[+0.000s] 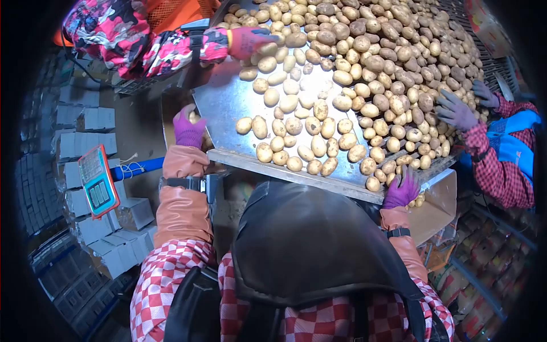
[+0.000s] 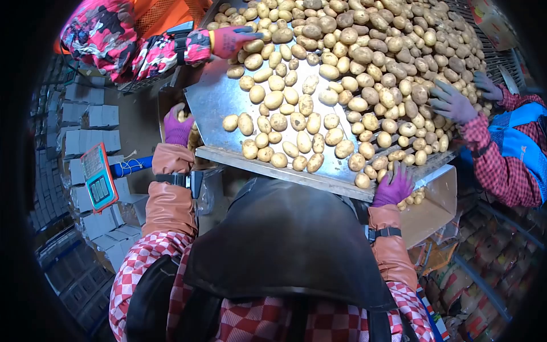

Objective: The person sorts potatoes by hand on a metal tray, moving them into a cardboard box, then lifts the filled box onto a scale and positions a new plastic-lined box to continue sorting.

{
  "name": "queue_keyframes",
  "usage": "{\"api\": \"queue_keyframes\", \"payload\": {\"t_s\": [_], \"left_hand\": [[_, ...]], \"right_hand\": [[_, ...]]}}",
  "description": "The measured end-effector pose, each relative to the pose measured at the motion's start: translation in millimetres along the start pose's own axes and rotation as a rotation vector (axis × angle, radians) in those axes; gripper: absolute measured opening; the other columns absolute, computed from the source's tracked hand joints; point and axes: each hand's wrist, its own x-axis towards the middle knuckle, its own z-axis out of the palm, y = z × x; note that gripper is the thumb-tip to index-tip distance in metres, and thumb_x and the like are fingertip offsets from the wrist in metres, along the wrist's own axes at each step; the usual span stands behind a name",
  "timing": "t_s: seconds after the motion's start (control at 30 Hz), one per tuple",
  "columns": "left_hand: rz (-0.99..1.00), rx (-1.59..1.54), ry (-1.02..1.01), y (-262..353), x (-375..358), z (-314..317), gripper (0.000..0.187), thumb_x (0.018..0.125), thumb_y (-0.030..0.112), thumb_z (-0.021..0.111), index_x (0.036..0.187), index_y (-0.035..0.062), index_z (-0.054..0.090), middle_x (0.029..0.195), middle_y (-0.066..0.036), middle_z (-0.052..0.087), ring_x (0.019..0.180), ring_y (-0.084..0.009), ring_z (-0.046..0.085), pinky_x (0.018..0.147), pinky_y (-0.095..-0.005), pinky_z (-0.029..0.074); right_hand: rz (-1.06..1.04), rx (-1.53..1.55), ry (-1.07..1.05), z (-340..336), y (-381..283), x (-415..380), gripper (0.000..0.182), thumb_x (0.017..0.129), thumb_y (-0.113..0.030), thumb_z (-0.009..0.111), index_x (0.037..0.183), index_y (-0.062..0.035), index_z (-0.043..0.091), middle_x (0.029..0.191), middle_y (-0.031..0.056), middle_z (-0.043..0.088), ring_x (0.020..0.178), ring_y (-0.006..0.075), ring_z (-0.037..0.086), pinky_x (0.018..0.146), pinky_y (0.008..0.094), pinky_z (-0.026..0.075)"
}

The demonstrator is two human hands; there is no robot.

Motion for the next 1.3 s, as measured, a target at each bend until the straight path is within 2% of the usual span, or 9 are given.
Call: {"api": "queue_keyframes", "payload": {"t_s": [0.03,0.13,0.2,0.4,0.67,0.9,1.0,1.1,1.3], "left_hand": [[-0.161,0.179,-0.079,4.3,-7.3,-15.3,0.060,0.067,0.030,0.078,0.121,0.0130,0.060,0.112,-0.015,0.061,0.101,-0.0340,0.060,0.085,-0.0450,0.049],[0.187,0.165,-0.005,33.9,-13.7,3.2,0.058,0.071,0.032,0.075,0.124,0.0159,0.059,0.113,-0.016,0.060,0.100,-0.0344,0.061,0.084,-0.0448,0.049],[0.186,-0.305,-0.158,103.9,-9.9,18.1,0.055,0.077,0.019,0.070,0.130,0.0175,0.055,0.111,-0.018,0.063,0.097,-0.0355,0.062,0.085,-0.0417,0.050],[0.235,0.025,-0.328,153.2,49.2,104.9,0.058,0.076,0.020,0.070,0.130,0.0162,0.051,0.101,-0.018,0.063,0.092,-0.0357,0.063,0.080,-0.0428,0.050],[0.196,-0.472,-0.233,135.0,25.2,61.4,0.054,0.073,0.030,0.072,0.118,0.0069,0.055,0.106,-0.020,0.061,0.098,-0.0354,0.062,0.085,-0.0411,0.049],[-0.026,0.586,0.382,47.6,-54.1,10.4,0.061,0.076,0.037,0.071,0.127,0.0072,0.055,0.122,-0.019,0.059,0.110,-0.0355,0.058,0.095,-0.0483,0.044],[0.062,0.329,0.198,39.0,-89.6,47.7,0.063,0.079,0.039,0.068,0.131,0.0074,0.052,0.123,-0.019,0.058,0.110,-0.0376,0.057,0.096,-0.0484,0.042],[-0.126,0.124,0.262,44.3,-96.1,61.1,0.059,0.081,0.040,0.065,0.129,0.0079,0.054,0.124,-0.018,0.058,0.110,-0.0373,0.057,0.097,-0.0483,0.042],[-0.237,0.149,0.049,58.7,-89.6,50.2,0.048,0.084,0.037,0.061,0.124,0.0113,0.057,0.116,-0.015,0.062,0.106,-0.0339,0.058,0.093,-0.0484,0.044]], "right_hand": [[0.005,0.018,0.002,2.2,2.1,-1.3,0.042,0.086,-0.024,0.057,0.128,-0.0190,0.059,0.138,0.0049,0.052,0.129,0.0324,0.042,0.108,0.0528,0.025],[-0.003,0.046,0.013,7.9,5.4,0.2,0.043,0.086,-0.025,0.057,0.129,-0.0210,0.058,0.139,0.0039,0.052,0.130,0.0319,0.041,0.108,0.0547,0.024],[-0.017,0.037,0.004,6.4,7.4,-0.4,0.043,0.086,-0.024,0.057,0.128,-0.0211,0.058,0.138,0.0044,0.052,0.130,0.0316,0.041,0.108,0.0545,0.025],[-0.039,-0.048,0.006,0.1,1.4,3.7,0.040,0.086,-0.021,0.056,0.126,-0.0170,0.060,0.133,0.0081,0.055,0.125,0.0320,0.046,0.106,0.0496,0.029],[-0.055,0.007,0.046,-6.1,-1.4,3.4,0.038,0.085,-0.019,0.056,0.122,-0.0127,0.062,0.129,0.0098,0.057,0.123,0.0330,0.047,0.104,0.0485,0.031],[0.001,0.030,0.020,5.0,5.1,1.6,0.041,0.085,-0.025,0.058,0.126,-0.0198,0.060,0.134,0.0062,0.055,0.127,0.0326,0.044,0.105,0.0540,0.028],[-0.027,0.049,0.050,8.0,8.3,-0.3,0.043,0.084,-0.024,0.059,0.126,-0.0201,0.060,0.134,0.0057,0.055,0.127,0.0323,0.044,0.107,0.0546,0.027],[-0.053,0.006,0.045,2.3,3.3,0.1,0.041,0.084,-0.022,0.059,0.124,-0.0136,0.061,0.130,0.0099,0.057,0.126,0.0321,0.046,0.107,0.0514,0.028],[-0.160,0.133,0.053,13.3,19.3,0.6,0.045,0.088,-0.029,0.053,0.127,-0.0058,0.058,0.129,0.0205,0.056,0.119,0.0397,0.050,0.104,0.0504,0.034]]}}
